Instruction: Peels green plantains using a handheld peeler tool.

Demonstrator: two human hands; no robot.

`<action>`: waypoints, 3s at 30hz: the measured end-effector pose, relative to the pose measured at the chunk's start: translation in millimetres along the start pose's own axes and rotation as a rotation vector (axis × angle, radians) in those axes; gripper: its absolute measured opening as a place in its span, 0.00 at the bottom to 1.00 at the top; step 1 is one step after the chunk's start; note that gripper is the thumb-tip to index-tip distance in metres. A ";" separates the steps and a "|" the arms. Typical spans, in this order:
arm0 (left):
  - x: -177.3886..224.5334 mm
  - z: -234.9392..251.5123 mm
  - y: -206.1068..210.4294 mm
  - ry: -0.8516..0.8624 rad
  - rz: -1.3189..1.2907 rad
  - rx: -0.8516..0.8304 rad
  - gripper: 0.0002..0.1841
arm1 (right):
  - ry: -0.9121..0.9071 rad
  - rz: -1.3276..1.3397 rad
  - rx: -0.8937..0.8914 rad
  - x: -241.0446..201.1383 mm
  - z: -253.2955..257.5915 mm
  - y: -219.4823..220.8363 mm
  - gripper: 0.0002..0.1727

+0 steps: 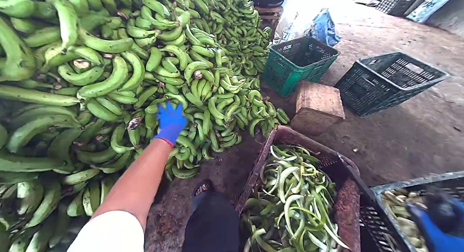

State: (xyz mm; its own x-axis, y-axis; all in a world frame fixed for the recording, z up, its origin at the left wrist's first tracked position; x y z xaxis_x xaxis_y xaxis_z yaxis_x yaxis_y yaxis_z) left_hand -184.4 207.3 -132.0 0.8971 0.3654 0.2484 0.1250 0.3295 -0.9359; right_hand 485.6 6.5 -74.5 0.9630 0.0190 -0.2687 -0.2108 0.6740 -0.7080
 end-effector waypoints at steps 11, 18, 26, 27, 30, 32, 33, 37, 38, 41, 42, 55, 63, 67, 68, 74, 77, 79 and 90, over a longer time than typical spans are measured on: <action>76.0 -35.2 -41.2 0.144 -0.652 -0.591 0.16 | -0.045 0.591 -0.388 -157.8 -13.0 47.2 0.33; 257.1 -188.0 -98.3 0.633 -1.024 -0.980 0.14 | -0.085 0.761 -0.435 -175.3 -21.6 23.6 0.31; 280.1 -256.0 -71.3 0.119 -1.265 -0.658 0.39 | 0.811 1.137 0.120 -122.8 -32.0 12.8 0.28; 280.9 -267.0 -67.1 -0.008 -1.295 -0.782 0.34 | 0.799 1.203 0.068 -123.6 -34.5 18.2 0.30; 280.3 -264.8 -60.2 -0.238 -1.490 -0.832 0.22 | 0.615 1.154 -0.282 -139.0 -37.0 20.9 0.35; 271.4 -249.0 -62.7 -0.153 -1.440 -0.693 0.23 | 0.423 0.911 -0.463 -151.2 -34.6 14.9 0.36; 266.9 -244.2 -65.7 -0.085 -1.356 -0.615 0.25 | 0.366 0.783 -0.506 -155.5 -33.7 11.7 0.36; 252.7 -230.5 -65.3 0.108 -1.087 -0.452 0.31 | 0.245 0.639 -0.285 -157.3 -40.6 3.2 0.29; 250.5 -228.4 -63.1 0.099 -1.085 -0.449 0.30 | 0.201 0.706 -0.152 -155.1 -43.6 1.6 0.26; 245.6 -226.1 -64.5 0.063 -1.166 -0.474 0.28 | 0.172 0.598 -0.270 -151.5 -46.5 0.4 0.25; 244.2 -226.9 -67.3 0.053 -1.219 -0.487 0.27 | 0.239 0.391 -0.578 -150.5 -47.0 8.0 0.26; 234.6 -214.2 -74.1 0.168 -1.554 -0.855 0.30 | 0.214 0.620 -0.441 -149.5 -43.5 21.0 0.32; 241.5 -225.2 -76.6 -0.037 -1.677 -0.392 0.23 | -0.092 0.603 -0.253 -173.8 -50.2 16.3 0.30; 242.2 -227.1 -79.3 0.004 -1.665 -0.165 0.26 | -0.137 0.511 -0.211 -174.2 -46.4 16.1 0.28; 242.9 -228.8 -80.4 0.011 -1.661 -0.185 0.26 | -0.139 0.478 -0.207 -173.1 -43.1 16.6 0.27; 245.1 -255.0 -92.6 0.050 -1.428 -0.727 0.20 | -0.251 0.273 0.004 -146.5 3.6 2.7 0.27; 245.5 -255.9 -89.6 0.230 -1.219 -0.838 0.25 | -0.205 0.223 0.015 -133.5 16.4 -0.1 0.29; 241.7 -251.6 -85.3 0.362 -1.091 -0.828 0.27 | -0.103 0.235 -0.030 -128.5 16.6 10.6 0.28; 232.7 -220.7 -60.7 -0.195 -1.606 -0.215 0.26 | -0.067 0.472 -0.224 -178.1 -39.7 28.3 0.28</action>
State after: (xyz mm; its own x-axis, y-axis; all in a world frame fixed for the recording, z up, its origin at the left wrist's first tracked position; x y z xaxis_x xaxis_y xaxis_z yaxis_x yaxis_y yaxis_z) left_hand 110.4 80.2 -72.5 -0.2680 -0.1104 0.9571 0.8931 0.3442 0.2898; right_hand 301.4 -7.2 -72.7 0.7619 0.3343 -0.5548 -0.6476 0.4068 -0.6443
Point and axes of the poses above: each hand's wrist, its own z-axis towards the middle knuckle, its own y-axis out of the palm, x = y × z, the point moved 4 cm from there along z, towards the middle knuckle, and after that the axes turned 15 degrees about x, right-handed, at the moved point
